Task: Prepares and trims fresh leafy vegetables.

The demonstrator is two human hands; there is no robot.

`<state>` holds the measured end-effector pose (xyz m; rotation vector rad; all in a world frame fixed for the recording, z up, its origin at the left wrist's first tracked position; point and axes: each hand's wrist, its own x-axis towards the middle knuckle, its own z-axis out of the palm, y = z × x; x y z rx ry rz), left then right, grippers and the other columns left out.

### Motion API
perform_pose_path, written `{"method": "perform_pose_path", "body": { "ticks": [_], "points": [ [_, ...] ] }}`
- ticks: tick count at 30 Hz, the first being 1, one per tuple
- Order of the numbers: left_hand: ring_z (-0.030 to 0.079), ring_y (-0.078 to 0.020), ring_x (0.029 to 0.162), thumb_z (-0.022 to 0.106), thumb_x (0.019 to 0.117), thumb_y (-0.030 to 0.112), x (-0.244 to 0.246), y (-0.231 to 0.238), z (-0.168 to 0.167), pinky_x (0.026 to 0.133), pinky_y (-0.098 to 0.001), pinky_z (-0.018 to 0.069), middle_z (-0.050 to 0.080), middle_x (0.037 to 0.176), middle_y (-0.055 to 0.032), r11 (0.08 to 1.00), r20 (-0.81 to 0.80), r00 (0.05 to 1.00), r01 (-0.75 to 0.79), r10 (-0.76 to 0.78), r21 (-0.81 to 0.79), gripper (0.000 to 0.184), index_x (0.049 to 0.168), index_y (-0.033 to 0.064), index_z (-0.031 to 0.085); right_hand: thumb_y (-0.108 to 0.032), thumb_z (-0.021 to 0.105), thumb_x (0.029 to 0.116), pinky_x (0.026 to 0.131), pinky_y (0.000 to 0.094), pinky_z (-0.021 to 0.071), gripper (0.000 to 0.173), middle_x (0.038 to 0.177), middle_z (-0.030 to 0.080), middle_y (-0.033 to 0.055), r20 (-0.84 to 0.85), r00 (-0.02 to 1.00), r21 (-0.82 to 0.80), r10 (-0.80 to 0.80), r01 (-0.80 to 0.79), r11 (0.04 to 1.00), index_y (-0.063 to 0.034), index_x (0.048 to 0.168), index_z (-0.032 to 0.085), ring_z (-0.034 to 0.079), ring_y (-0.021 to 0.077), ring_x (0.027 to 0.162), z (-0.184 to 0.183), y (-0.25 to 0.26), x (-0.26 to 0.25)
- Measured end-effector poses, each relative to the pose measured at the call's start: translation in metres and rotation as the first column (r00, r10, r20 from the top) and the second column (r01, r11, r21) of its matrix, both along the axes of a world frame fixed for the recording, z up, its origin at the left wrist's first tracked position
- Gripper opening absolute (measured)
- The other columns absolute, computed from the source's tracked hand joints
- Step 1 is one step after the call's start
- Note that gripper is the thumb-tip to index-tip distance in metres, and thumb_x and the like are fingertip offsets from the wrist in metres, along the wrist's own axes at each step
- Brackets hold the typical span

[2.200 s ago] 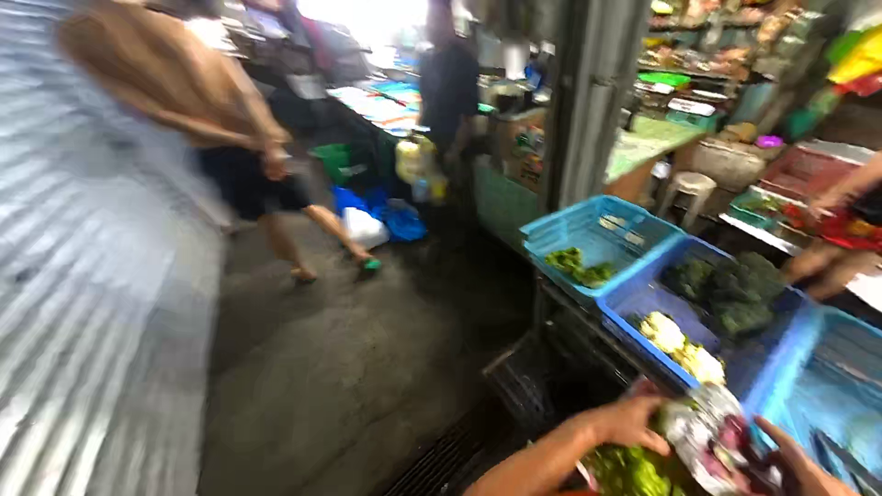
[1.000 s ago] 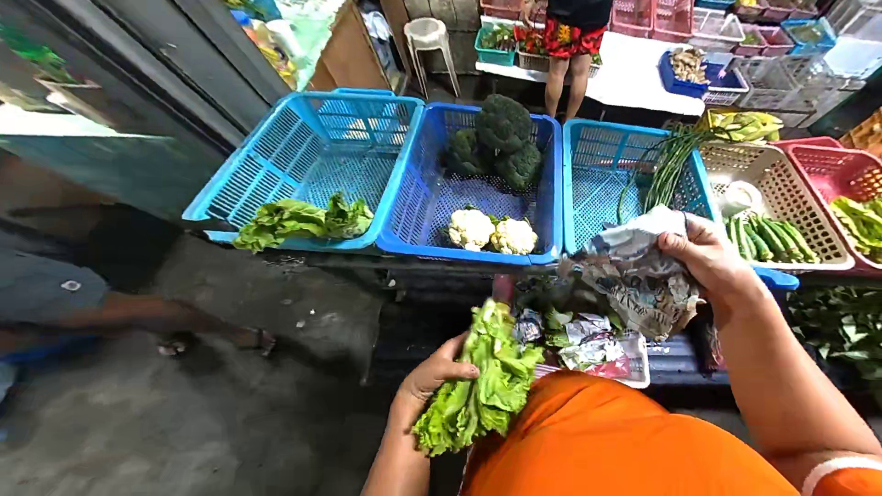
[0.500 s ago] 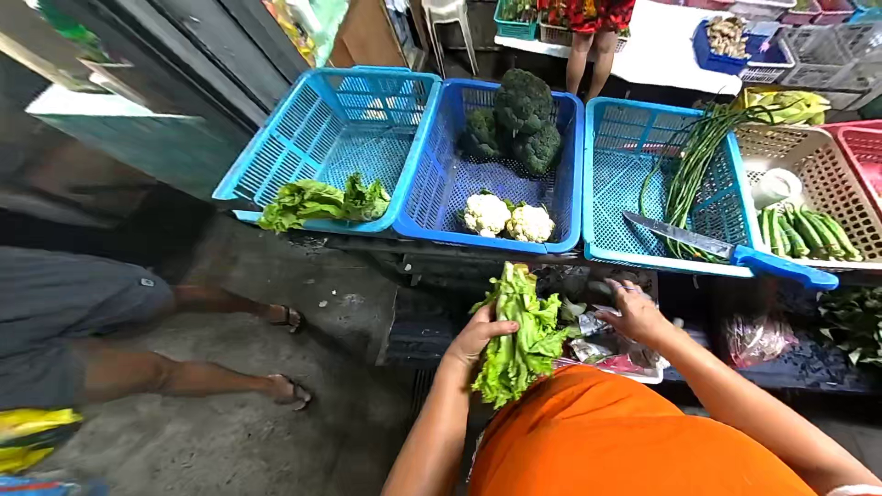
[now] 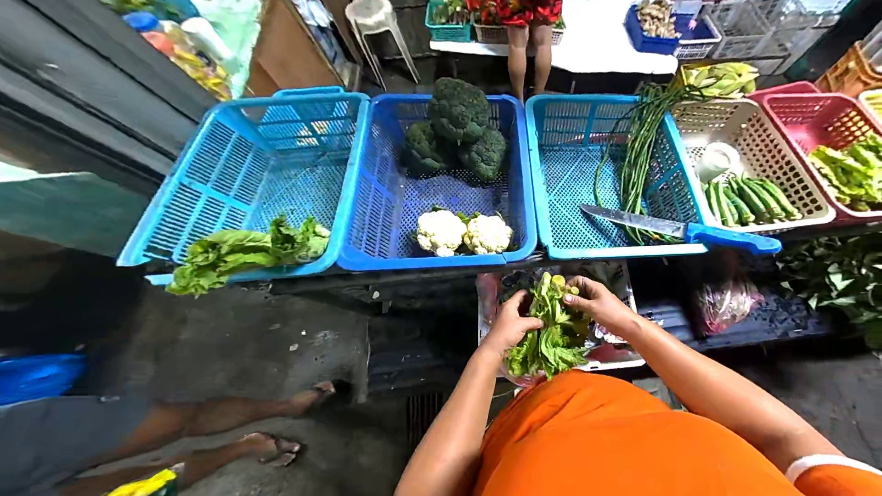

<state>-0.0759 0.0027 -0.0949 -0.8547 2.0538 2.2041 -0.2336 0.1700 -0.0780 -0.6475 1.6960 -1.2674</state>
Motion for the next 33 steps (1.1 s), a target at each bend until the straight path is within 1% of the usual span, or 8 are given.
{"method": "perform_pose_path", "body": {
  "ticks": [7, 10, 14, 16, 21, 25, 27, 33],
  "points": [
    [0.066, -0.0288, 0.113, 0.083, 0.0819, 0.011, -0.014, -0.014, -0.013, 0.099, -0.0456, 0.0541, 0.065, 0.123, -0.022, 0.981, 0.246, 0.966, 0.119, -0.078, -0.155, 0.067, 0.14, 0.001, 0.05, -0.016, 0.06, 0.1037, 0.092, 0.0369, 0.0563, 0.031, 0.113, 0.068, 0.0181, -0.075, 0.969, 0.208, -0.234, 0.245, 0.947, 0.005, 0.127, 0.06, 0.068, 0.0204, 0.097, -0.049, 0.042, -0.04],
    [0.063, -0.0331, 0.114, 0.083, 0.083, 0.015, -0.022, -0.015, -0.018, 0.1, -0.05, 0.0517, 0.063, 0.124, -0.0248, 0.959, 0.363, 0.923, 0.208, -0.127, -0.194, 0.067, 0.14, 0.0016, 0.05, -0.029, 0.063, 0.1027, 0.111, 0.0531, 0.0448, 0.053, 0.135, 0.062, 0.0239, -0.258, 0.956, 0.476, -0.138, 0.25, 0.843, -0.003, 0.147, 0.05, 0.06, 0.0355, 0.127, -0.069, 0.059, -0.059],
    [0.062, -0.0361, 0.117, 0.077, 0.0858, 0.017, -0.033, -0.013, -0.022, 0.102, -0.0553, 0.049, 0.064, 0.125, -0.0228, 0.886, 0.482, 0.863, 0.336, -0.152, -0.32, 0.059, 0.139, 0.0051, 0.055, -0.037, 0.06, 0.103, 0.111, 0.0588, 0.0428, 0.055, 0.134, 0.063, 0.0232, -0.39, 0.914, 0.589, 0.112, 0.154, 0.793, -0.0014, 0.145, 0.052, 0.059, 0.0388, 0.128, -0.023, 0.061, -0.049],
    [0.06, -0.0375, 0.122, 0.072, 0.0886, 0.014, -0.039, -0.011, -0.023, 0.105, -0.0561, 0.0469, 0.062, 0.13, -0.0243, 0.854, 0.504, 0.847, 0.382, -0.17, -0.353, 0.057, 0.141, 0.0029, 0.054, -0.028, 0.06, 0.1035, 0.105, 0.0541, 0.0501, 0.036, 0.122, 0.071, 0.0156, -0.632, 0.761, 0.415, 0.145, 0.175, 0.893, -0.0048, 0.13, 0.067, 0.067, 0.0313, 0.117, 0.018, 0.056, -0.039],
    [0.054, -0.0373, 0.134, 0.06, 0.0957, 0.011, -0.055, 0.004, -0.025, 0.113, -0.0561, 0.0421, 0.058, 0.139, -0.0256, 0.773, 0.529, 0.811, 0.496, -0.25, -0.395, 0.047, 0.141, -0.0006, 0.056, -0.023, 0.064, 0.0979, 0.103, 0.0614, 0.0454, 0.031, 0.127, 0.064, 0.0239, -0.969, 0.245, 0.111, 0.014, 0.385, 0.916, -0.0046, 0.123, 0.069, 0.058, 0.0446, 0.123, 0.08, 0.05, -0.089],
    [0.058, -0.0378, 0.129, 0.058, 0.0977, 0.014, -0.073, 0.022, -0.024, 0.11, -0.0571, 0.0443, 0.063, 0.133, -0.0243, 0.653, 0.6, 0.742, 0.617, -0.299, -0.438, 0.041, 0.137, 0.0018, 0.06, -0.035, 0.069, 0.0954, 0.111, 0.0662, 0.0343, 0.049, 0.142, 0.052, 0.0315, -0.903, 0.38, 0.396, 0.201, 0.552, 0.734, -0.0001, 0.13, 0.064, 0.044, 0.0509, 0.137, 0.084, 0.055, -0.144],
    [0.058, -0.0382, 0.129, 0.056, 0.0989, 0.017, -0.079, 0.029, -0.024, 0.108, -0.0583, 0.0452, 0.063, 0.134, -0.023, 0.582, 0.642, 0.698, 0.677, -0.317, -0.45, 0.042, 0.139, 0.0046, 0.059, -0.04, 0.068, 0.0963, 0.102, 0.0677, 0.042, 0.052, 0.135, 0.056, 0.031, -0.821, 0.485, 0.551, 0.303, 0.531, 0.644, 0.0015, 0.127, 0.065, 0.051, 0.051, 0.129, 0.077, 0.056, -0.16],
    [0.055, -0.0377, 0.133, 0.054, 0.0988, 0.016, -0.088, 0.043, -0.013, 0.11, -0.056, 0.0443, 0.061, 0.136, -0.0225, 0.464, 0.697, 0.655, 0.734, -0.29, -0.497, 0.042, 0.14, 0.0068, 0.059, -0.037, 0.073, 0.0916, 0.095, 0.0674, 0.0457, 0.05, 0.139, 0.053, 0.0288, -0.797, 0.499, 0.592, 0.339, 0.534, 0.604, -0.0033, 0.128, 0.067, 0.051, 0.0501, 0.127, 0.069, 0.056, -0.178]
  ]
}}
